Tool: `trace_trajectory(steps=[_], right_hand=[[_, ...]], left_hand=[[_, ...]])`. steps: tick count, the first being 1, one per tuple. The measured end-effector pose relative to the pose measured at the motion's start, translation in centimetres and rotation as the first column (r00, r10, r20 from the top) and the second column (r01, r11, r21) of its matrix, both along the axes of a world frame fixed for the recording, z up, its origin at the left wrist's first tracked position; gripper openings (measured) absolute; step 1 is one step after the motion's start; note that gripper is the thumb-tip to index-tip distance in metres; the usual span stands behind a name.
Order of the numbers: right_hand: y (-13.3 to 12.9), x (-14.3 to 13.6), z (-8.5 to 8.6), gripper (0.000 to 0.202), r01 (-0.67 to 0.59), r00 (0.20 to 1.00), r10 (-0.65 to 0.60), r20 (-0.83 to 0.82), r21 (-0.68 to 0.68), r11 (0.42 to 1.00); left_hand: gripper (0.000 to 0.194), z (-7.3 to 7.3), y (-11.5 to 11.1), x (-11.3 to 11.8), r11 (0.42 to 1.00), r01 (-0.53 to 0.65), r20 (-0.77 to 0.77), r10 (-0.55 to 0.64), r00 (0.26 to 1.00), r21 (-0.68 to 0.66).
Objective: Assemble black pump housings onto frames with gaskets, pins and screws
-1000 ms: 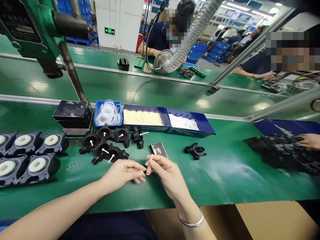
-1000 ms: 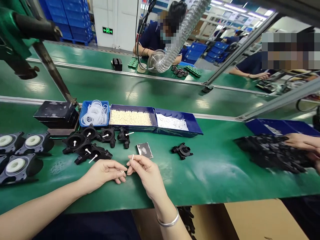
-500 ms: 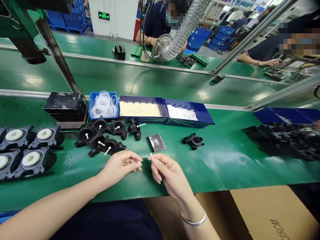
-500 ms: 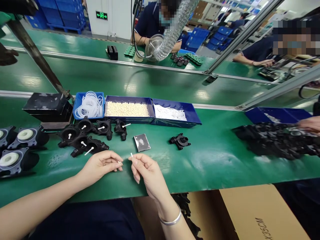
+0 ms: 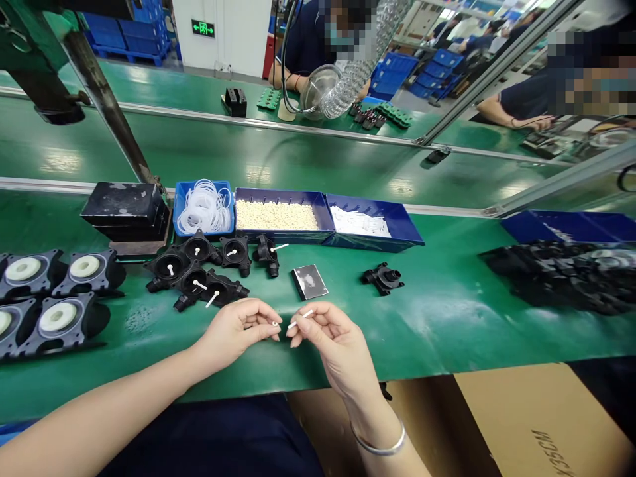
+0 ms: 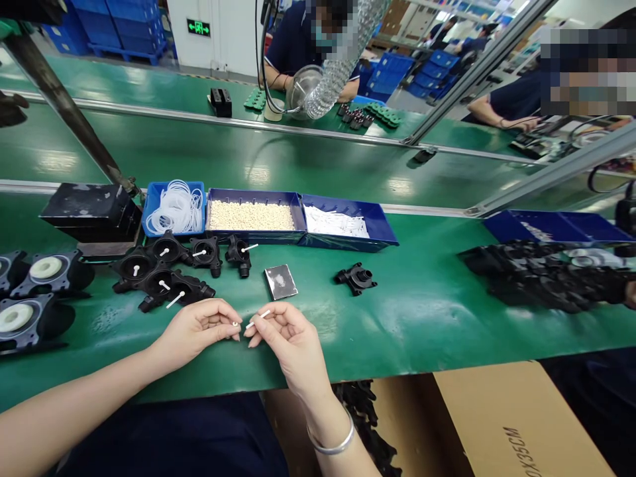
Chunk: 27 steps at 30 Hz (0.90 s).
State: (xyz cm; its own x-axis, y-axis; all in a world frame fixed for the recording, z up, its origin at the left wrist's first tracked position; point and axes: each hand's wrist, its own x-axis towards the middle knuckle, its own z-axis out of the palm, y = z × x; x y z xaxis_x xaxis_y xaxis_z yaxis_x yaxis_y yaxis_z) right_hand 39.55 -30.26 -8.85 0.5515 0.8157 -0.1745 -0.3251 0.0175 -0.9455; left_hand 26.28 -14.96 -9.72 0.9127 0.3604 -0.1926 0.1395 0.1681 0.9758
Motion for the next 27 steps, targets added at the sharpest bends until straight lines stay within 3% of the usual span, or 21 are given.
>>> trace_trajectory(steps=[7, 13, 21, 27], right_hand=[[0.3, -0.6, -0.4, 0.014, 0.113, 0.987, -0.115, 0.110, 0.027, 0.993], [0.6, -2.2, 0.9, 0.004, 0.088, 0.940, -0.136, 0.314, 0.162, 0.983], [2.0, -3.3, 1.0, 0.013, 0.120, 0.756, -0.255, 0.603, 0.256, 0.959], [1.5, -3.1, 0.9, 0.035, 0.014, 0.567, -0.252, 0.784, 0.296, 0.955]], left_hand=[[0.032, 0.7, 0.2, -0.2, 0.956, -0.020, -0.057, 0.003, 0.998, -0.293], [0.036, 0.7, 0.3, -0.4, 0.814, 0.029, 0.037, -0.010, 0.999, -0.580], [0.035, 0.4, 0.5, -0.5, 0.734, 0.092, 0.101, -0.031, 0.994, -0.673], [0.035, 0.1, 0.5, -0.5, 0.694, 0.075, 0.070, -0.035, 0.997, -0.716]])
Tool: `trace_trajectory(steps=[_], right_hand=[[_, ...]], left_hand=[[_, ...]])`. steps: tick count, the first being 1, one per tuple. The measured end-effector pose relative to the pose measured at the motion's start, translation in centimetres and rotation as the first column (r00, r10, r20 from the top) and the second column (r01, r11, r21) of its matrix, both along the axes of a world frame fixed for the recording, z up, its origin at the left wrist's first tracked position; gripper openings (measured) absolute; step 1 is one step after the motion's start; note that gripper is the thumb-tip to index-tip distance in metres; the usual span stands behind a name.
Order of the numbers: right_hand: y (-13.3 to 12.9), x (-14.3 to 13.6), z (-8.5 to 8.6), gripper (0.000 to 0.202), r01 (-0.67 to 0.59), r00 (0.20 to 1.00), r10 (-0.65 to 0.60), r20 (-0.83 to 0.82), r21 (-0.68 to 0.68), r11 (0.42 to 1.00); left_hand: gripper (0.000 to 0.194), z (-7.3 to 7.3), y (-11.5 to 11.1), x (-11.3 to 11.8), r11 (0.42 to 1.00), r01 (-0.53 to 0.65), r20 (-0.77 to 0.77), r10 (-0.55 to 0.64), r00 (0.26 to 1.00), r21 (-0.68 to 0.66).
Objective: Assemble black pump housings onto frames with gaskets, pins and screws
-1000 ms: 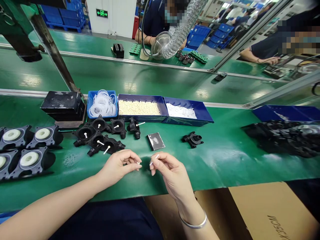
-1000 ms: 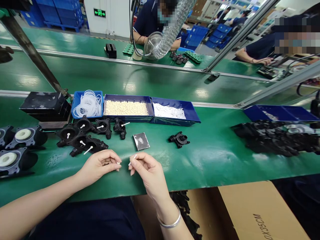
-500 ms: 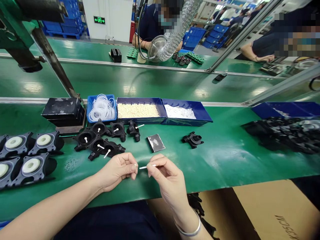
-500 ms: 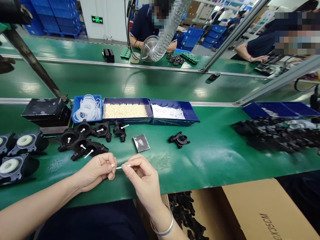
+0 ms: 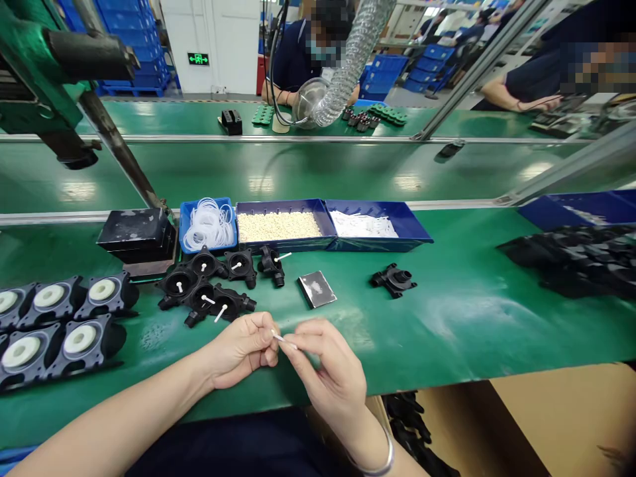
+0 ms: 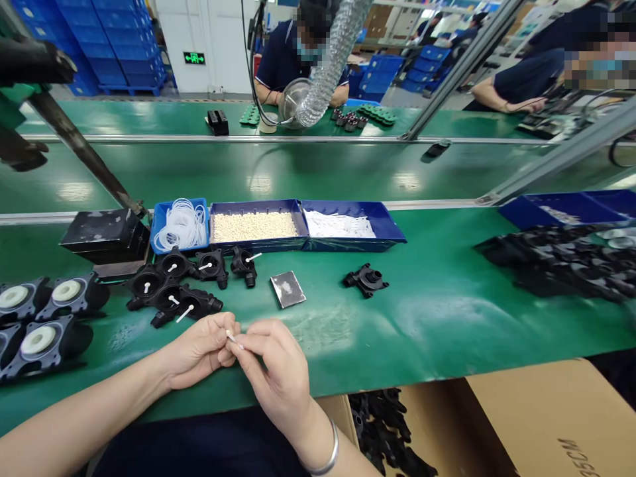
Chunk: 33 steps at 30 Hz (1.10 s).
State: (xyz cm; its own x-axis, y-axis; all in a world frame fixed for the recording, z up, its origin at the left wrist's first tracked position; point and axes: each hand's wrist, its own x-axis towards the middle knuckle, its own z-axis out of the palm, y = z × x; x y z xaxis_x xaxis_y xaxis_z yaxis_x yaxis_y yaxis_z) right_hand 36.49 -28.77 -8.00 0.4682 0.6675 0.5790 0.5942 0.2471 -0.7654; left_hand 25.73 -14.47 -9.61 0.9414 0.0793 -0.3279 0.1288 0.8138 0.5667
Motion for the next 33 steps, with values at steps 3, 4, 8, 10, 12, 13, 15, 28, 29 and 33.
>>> trace_trajectory(steps=[3, 4, 8, 10, 12, 13, 15, 28, 29, 33], right_hand=[[-0.7, 0.1, -0.6, 0.048, -0.053, 0.981, 0.054, 0.185, -0.012, 0.999], [-0.8, 0.2, -0.9, 0.051, -0.065, 0.972, 0.066, 0.227, -0.012, 0.998], [-1.2, -0.1, -2.0, 0.053, -0.064, 0.978, 0.064, 0.198, -0.006, 0.998], [-1.2, -0.3, -2.2, 0.043, -0.032, 0.997, 0.035, 0.062, -0.053, 0.998], [-1.2, -0.5, -2.2, 0.025, -0.040, 0.988, 0.014, -0.156, -0.161, 0.986], [-1.2, -0.6, -2.2, 0.015, -0.086, 0.957, 0.018, -0.288, -0.225, 0.971], [-1.3, -0.7, -2.2, 0.008, -0.252, 0.839, 0.054, -0.542, -0.297, 0.921], [-5.7, 19.7, -2.1, 0.045, 0.315, 0.607, -0.474, -0.639, -0.354, 0.881], [-6.0, 20.1, -2.5, 0.047, 0.274, 0.612, -0.471, -0.635, -0.388, 0.880], [-7.0, 16.8, -2.5, 0.038, 0.184, 0.685, -0.434, -0.586, -0.438, 0.880]], left_hand=[[0.038, -0.2, -0.2, 0.0, 1.000, 0.008, -0.045, -0.010, 0.999, -0.025], [0.039, -0.2, -0.3, -0.1, 0.999, 0.017, -0.059, -0.019, 0.998, -0.035], [0.046, -0.4, -0.8, -0.1, 0.998, 0.037, -0.095, -0.041, 0.995, -0.045], [0.046, -0.3, -0.9, 0.0, 0.999, -0.029, -0.092, 0.032, 0.995, 0.036], [0.043, -0.2, -0.8, 0.0, 0.972, -0.120, -0.045, 0.132, 0.990, 0.201], [0.040, -0.1, -0.8, 0.0, 0.936, -0.158, -0.007, 0.169, 0.986, 0.315], [0.032, 0.1, -0.7, -0.1, 0.798, -0.201, 0.079, 0.191, 0.978, 0.568], [0.054, -0.4, -0.9, -0.4, 0.382, 0.025, 0.043, -0.167, 0.985, 0.924], [0.055, -0.4, -0.9, -0.5, 0.318, 0.010, 0.051, -0.184, 0.982, 0.948], [0.069, -0.4, -1.2, -0.8, 0.071, -0.040, 0.057, -0.244, 0.968, 0.997]])
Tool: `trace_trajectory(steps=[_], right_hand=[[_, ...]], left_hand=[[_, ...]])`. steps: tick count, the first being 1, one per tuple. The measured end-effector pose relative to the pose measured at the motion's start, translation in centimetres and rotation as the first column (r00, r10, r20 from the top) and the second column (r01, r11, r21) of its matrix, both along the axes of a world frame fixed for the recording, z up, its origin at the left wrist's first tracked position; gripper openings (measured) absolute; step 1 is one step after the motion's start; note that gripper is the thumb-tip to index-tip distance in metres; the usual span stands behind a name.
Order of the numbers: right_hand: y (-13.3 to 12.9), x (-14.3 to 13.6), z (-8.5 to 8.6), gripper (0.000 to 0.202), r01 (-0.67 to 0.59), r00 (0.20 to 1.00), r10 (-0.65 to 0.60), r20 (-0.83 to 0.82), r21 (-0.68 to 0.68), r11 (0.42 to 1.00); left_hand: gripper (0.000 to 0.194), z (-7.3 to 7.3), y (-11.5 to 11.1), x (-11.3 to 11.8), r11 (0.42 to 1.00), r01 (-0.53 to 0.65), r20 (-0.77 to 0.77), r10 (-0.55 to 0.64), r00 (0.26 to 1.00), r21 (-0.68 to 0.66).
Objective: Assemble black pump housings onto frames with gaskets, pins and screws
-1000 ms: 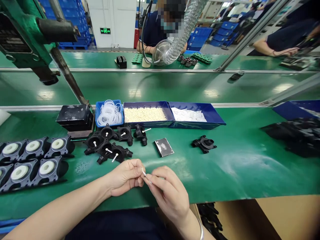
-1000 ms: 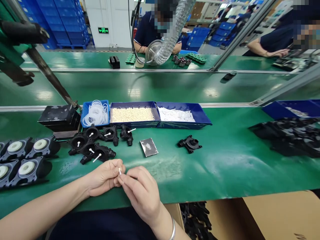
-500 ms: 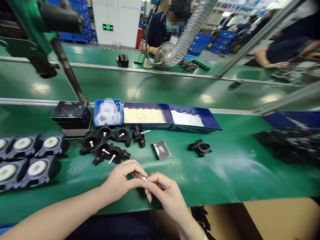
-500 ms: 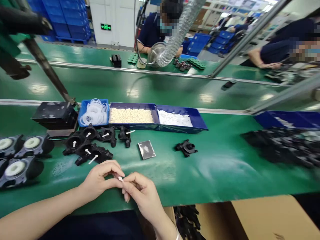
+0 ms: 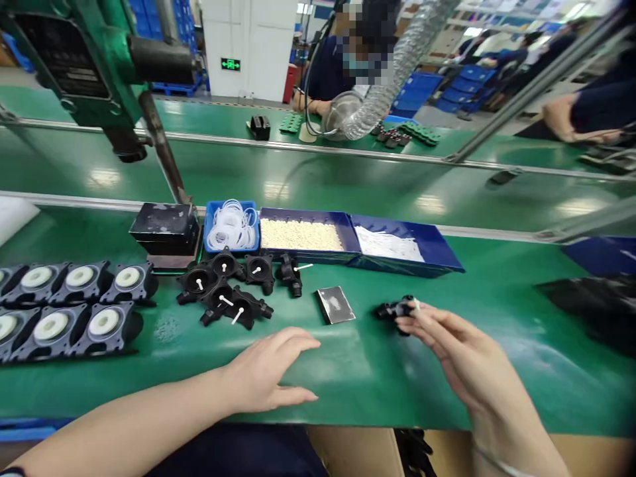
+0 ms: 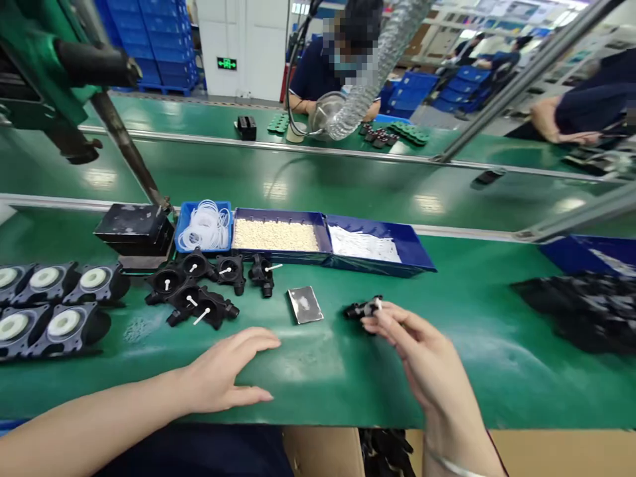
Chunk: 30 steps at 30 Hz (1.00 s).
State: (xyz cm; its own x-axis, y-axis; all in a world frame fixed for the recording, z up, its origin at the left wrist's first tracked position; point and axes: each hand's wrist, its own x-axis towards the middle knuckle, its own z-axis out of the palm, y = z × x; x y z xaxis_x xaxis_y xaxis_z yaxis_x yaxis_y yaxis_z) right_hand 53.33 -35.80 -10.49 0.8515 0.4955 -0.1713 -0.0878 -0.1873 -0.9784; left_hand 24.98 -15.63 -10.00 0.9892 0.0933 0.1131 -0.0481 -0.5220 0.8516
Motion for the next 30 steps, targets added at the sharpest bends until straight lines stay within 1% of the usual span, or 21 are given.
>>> trace_trajectory(steps=[1, 3, 5, 6, 8, 10, 12, 14, 17, 20, 21, 22, 23, 24, 25, 26, 27, 28, 29, 30], right_hand=[[-0.2, -1.7, 0.4, 0.033, -0.050, 0.999, 0.050, 0.015, -0.006, 0.999], [-0.3, -5.4, 1.4, 0.024, -0.216, 0.976, 0.216, 0.018, -0.002, 0.976], [0.1, -9.2, 2.5, 0.019, -0.415, 0.908, 0.416, -0.049, 0.037, 0.909], [0.5, -10.9, 3.0, 0.018, -0.486, 0.866, 0.490, -0.099, 0.065, 0.872], [1.7, -13.7, 3.5, 0.019, -0.565, 0.803, 0.576, -0.149, 0.114, 0.817], [2.8, -15.4, 3.7, 0.019, -0.596, 0.784, 0.608, -0.125, 0.122, 0.793], [3.5, -16.2, 3.5, 0.017, -0.616, 0.777, 0.625, -0.074, 0.113, 0.779], [3.9, -16.7, 3.2, 0.014, -0.628, 0.772, 0.635, -0.030, 0.114, 0.770], [3.8, -17.4, 3.0, 0.010, -0.625, 0.779, 0.625, 0.055, 0.144, 0.767], [3.5, -17.6, 3.4, 0.008, -0.618, 0.786, 0.607, 0.119, 0.194, 0.762], [3.4, -17.4, 3.6, 0.007, -0.591, 0.806, 0.576, 0.132, 0.208, 0.779], [3.3, -17.1, 3.8, 0.008, -0.541, 0.841, 0.524, 0.135, 0.221, 0.811], [3.3, -16.8, 4.1, 0.008, -0.469, 0.883, 0.452, 0.126, 0.236, 0.851], [3.2, -16.4, 4.3, 0.009, -0.391, 0.920, 0.377, 0.103, 0.245, 0.887], [3.2, -16.0, 4.4, 0.009, -0.327, 0.945, 0.319, 0.073, 0.241, 0.914], [3.3, -15.6, 4.5, 0.009, -0.293, 0.956, 0.291, 0.043, 0.223, 0.930], [3.4, -15.4, 4.6, 0.011, -0.292, 0.956, 0.294, 0.021, 0.198, 0.936], [3.5, -15.4, 4.5, 0.013, -0.318, 0.947, 0.321, 0.010, 0.167, 0.933], [3.7, -15.4, 4.4, 0.016, -0.353, 0.935, 0.356, 0.007, 0.134, 0.926], [3.9, -15.6, 4.2, 0.018, -0.382, 0.924, 0.383, 0.013, 0.107, 0.918]], left_hand=[[0.076, 0.0, -0.2, 0.0, 0.999, -0.002, 0.009, 0.001, 1.000, 0.047], [0.092, -0.1, -0.6, 0.0, 0.993, -0.010, 0.040, 0.006, 0.999, 0.120], [0.103, -0.3, -1.1, 0.2, 0.985, -0.020, 0.095, 0.004, 0.995, 0.169], [0.104, -0.4, -1.3, 0.3, 0.983, -0.026, 0.125, 0.004, 0.992, 0.182], [0.098, -0.5, -1.6, 0.3, 0.980, -0.030, 0.185, -0.007, 0.983, 0.195], [0.088, -0.5, -1.7, 0.2, 0.979, -0.034, 0.220, -0.011, 0.976, 0.203], [0.084, -0.4, -1.6, 0.0, 0.977, -0.054, 0.183, 0.015, 0.983, 0.208], [0.085, -0.2, -1.6, -0.3, 0.975, -0.099, 0.114, 0.077, 0.991, 0.201], [0.083, 0.0, -1.6, -0.5, 0.972, -0.179, 0.071, 0.170, 0.983, 0.155], [0.081, 0.2, -1.6, -0.3, 0.974, -0.224, 0.041, 0.222, 0.974, 0.043], [0.080, 0.4, -1.6, -0.2, 0.970, -0.241, 0.020, 0.242, 0.970, -0.025], [0.078, 0.6, -1.5, -0.1, 0.957, -0.261, -0.014, 0.261, 0.965, -0.127], [0.076, 0.9, -1.4, 0.0, 0.922, -0.278, -0.064, 0.270, 0.961, -0.271], [0.075, 1.1, -1.3, 0.1, 0.850, -0.287, -0.129, 0.256, 0.958, -0.442], [0.074, 1.4, -1.2, 0.1, 0.736, -0.285, -0.190, 0.212, 0.959, -0.614], [0.074, 1.7, -1.0, 0.2, 0.591, -0.270, -0.227, 0.148, 0.963, -0.760], [0.074, 1.9, -0.8, 0.3, 0.437, -0.251, -0.238, 0.086, 0.968, -0.864], [0.073, 2.1, -0.6, 0.3, 0.304, -0.235, -0.232, 0.045, 0.972, -0.923], [0.069, 2.2, -0.4, 0.4, 0.204, -0.227, -0.226, 0.027, 0.974, -0.952], [0.064, 2.2, -0.2, 0.5, 0.135, -0.227, -0.226, 0.025, 0.974, -0.964]])
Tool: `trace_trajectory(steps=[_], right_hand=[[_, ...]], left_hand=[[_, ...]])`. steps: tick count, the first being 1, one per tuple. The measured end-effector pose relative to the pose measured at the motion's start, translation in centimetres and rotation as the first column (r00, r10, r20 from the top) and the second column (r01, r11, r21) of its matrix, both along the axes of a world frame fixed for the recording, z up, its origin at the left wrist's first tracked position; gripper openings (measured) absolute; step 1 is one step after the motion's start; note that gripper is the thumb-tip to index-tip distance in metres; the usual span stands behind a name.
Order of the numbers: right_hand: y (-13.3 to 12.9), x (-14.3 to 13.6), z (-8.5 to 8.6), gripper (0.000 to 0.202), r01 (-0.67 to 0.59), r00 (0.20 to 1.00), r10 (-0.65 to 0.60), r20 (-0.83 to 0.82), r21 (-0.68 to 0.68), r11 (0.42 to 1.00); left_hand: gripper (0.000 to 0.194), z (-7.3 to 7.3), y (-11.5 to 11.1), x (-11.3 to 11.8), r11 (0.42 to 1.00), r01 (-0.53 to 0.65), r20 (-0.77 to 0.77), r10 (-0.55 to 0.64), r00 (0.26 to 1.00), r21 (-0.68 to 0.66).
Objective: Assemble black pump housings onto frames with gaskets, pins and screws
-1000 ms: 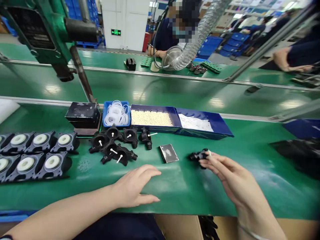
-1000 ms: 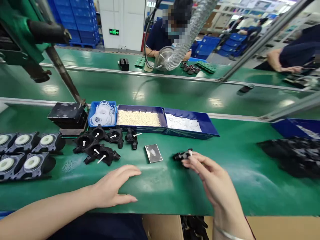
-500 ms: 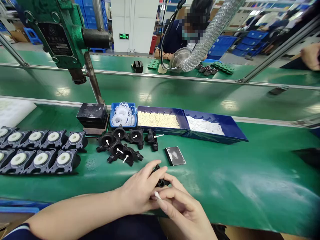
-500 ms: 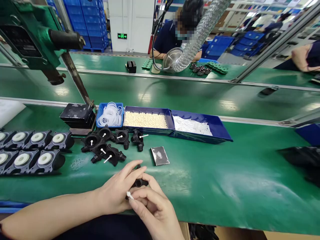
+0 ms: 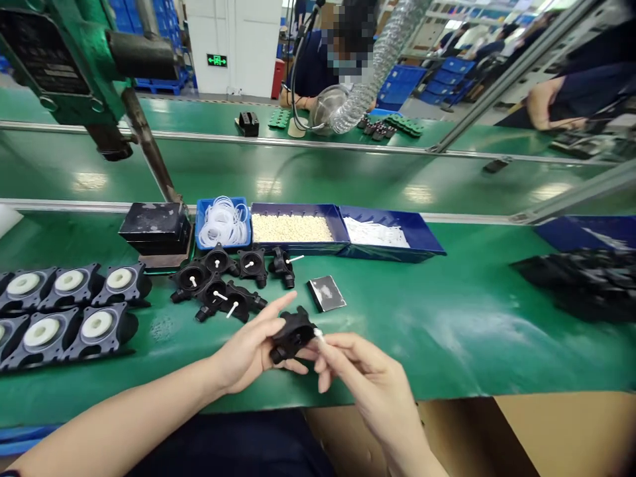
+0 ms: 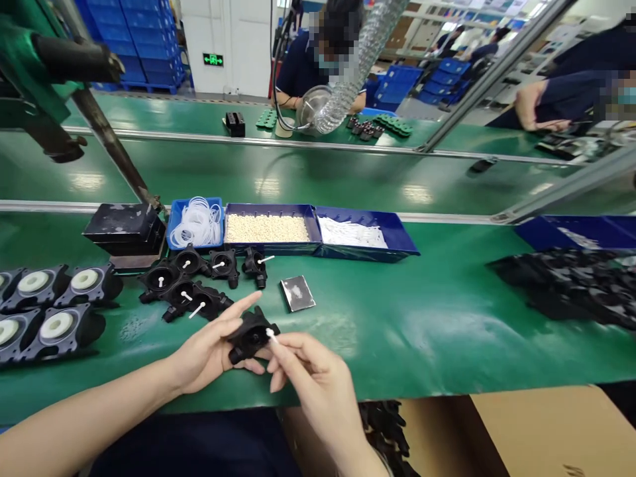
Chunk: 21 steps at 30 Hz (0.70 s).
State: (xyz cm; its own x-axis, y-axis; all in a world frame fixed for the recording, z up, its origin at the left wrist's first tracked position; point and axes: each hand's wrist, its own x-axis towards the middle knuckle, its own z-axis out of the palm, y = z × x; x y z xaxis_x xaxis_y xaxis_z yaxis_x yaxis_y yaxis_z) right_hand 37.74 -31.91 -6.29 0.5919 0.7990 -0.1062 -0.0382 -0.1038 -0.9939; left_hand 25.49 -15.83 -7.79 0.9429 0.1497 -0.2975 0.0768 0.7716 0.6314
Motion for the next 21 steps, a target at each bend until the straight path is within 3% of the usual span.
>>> trace_trajectory(steps=[3, 8, 14, 21], right_hand=[[0.7, -0.7, -0.7, 0.023, -0.021, 0.998, 0.022, 0.064, -0.018, 1.000], [1.3, -1.2, -1.4, 0.024, -0.052, 0.985, 0.057, 0.165, -0.030, 0.998], [1.6, -0.9, -1.3, 0.027, -0.043, 0.972, 0.057, 0.227, -0.066, 0.997], [1.5, -0.2, -0.8, 0.023, -0.032, 0.902, 0.057, 0.427, -0.067, 0.997]], left_hand=[[0.050, 0.0, 0.4, 0.3, 0.994, -0.040, -0.007, 0.039, 0.999, -0.098], [0.048, -0.1, 0.3, 0.5, 0.995, -0.039, -0.014, 0.038, 0.999, -0.089], [0.044, -0.3, 0.3, 0.4, 0.993, -0.060, -0.012, 0.059, 0.998, -0.106], [0.043, 0.0, 0.6, 0.7, 0.984, -0.066, -0.061, 0.056, 0.997, -0.163]])
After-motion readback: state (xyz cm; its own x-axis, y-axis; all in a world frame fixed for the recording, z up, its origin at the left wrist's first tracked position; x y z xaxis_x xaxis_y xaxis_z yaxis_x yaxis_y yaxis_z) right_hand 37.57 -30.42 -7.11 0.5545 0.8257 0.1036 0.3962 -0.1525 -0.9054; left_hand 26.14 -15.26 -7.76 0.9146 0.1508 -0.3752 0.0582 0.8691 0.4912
